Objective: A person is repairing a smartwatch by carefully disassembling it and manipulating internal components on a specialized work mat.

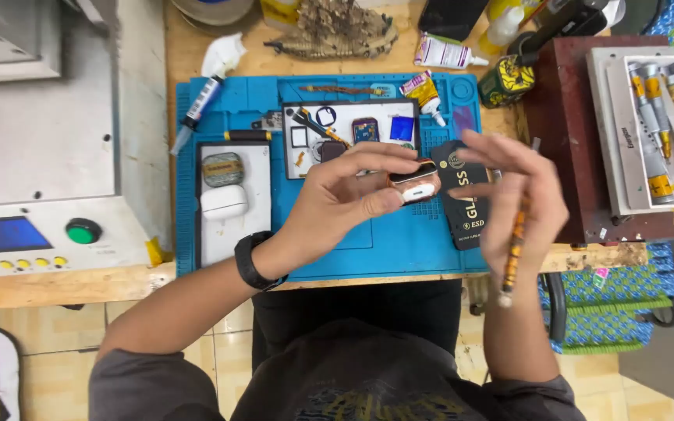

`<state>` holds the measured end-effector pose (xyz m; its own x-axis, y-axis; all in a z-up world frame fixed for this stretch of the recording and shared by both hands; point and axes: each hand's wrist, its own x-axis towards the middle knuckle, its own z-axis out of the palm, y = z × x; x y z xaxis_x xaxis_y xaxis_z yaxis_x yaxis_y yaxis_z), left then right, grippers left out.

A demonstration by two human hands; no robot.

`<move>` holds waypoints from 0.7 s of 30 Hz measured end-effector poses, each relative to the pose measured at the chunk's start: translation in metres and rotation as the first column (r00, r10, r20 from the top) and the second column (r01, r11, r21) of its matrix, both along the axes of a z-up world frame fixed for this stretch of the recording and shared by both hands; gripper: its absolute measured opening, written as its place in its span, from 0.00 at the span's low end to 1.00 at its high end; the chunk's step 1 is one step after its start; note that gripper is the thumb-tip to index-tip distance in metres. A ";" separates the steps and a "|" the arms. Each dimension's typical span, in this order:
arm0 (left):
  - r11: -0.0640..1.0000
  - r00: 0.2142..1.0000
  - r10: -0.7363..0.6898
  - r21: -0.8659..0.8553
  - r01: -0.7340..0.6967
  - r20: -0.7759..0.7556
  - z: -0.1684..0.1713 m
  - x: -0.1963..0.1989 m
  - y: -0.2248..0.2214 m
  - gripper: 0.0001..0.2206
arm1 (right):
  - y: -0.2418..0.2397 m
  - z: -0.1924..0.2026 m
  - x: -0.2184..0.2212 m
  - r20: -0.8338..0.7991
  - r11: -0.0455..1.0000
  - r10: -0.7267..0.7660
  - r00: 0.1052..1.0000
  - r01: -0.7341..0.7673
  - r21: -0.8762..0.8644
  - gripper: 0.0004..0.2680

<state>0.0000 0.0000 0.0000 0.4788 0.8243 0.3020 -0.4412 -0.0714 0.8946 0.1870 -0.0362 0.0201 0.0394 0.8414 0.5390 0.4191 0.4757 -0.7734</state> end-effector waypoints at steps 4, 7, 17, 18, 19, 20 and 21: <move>0.999 0.999 0.036 0.001 -0.036 0.028 0.000 0.002 0.001 0.15 | 0.020 0.005 0.009 -0.046 0.912 0.390 0.920 -0.392 -0.117 0.21; 0.989 0.999 0.052 -0.136 -0.053 -0.011 0.007 0.006 0.001 0.27 | 0.030 0.006 0.005 0.002 0.913 0.407 0.914 -0.406 -0.032 0.23; 0.903 0.915 0.387 -0.153 -0.402 -0.115 0.028 -0.001 -0.052 0.20 | 0.061 0.011 0.005 -0.234 0.839 0.485 0.843 -0.524 -0.149 0.13; 0.824 0.831 0.549 -0.111 -0.556 -0.086 0.025 -0.005 -0.065 0.17 | 0.067 0.012 0.004 -0.386 0.799 0.465 0.797 -0.565 -0.204 0.12; 0.822 0.829 0.552 -0.107 -0.559 -0.089 0.002 -0.013 -0.081 0.17 | 0.070 0.012 0.002 -0.390 0.797 0.468 0.793 -0.569 -0.200 0.12; 0.626 0.628 0.778 0.053 -0.778 0.016 -0.020 -0.021 -0.096 0.10 | 0.074 0.012 0.001 -0.432 0.803 0.429 0.793 -0.554 -0.219 0.11; 0.351 0.378 0.911 0.171 -0.920 0.163 -0.043 -0.030 -0.111 0.10 | 0.078 0.011 0.000 -0.471 0.810 0.386 0.793 -0.536 -0.239 0.11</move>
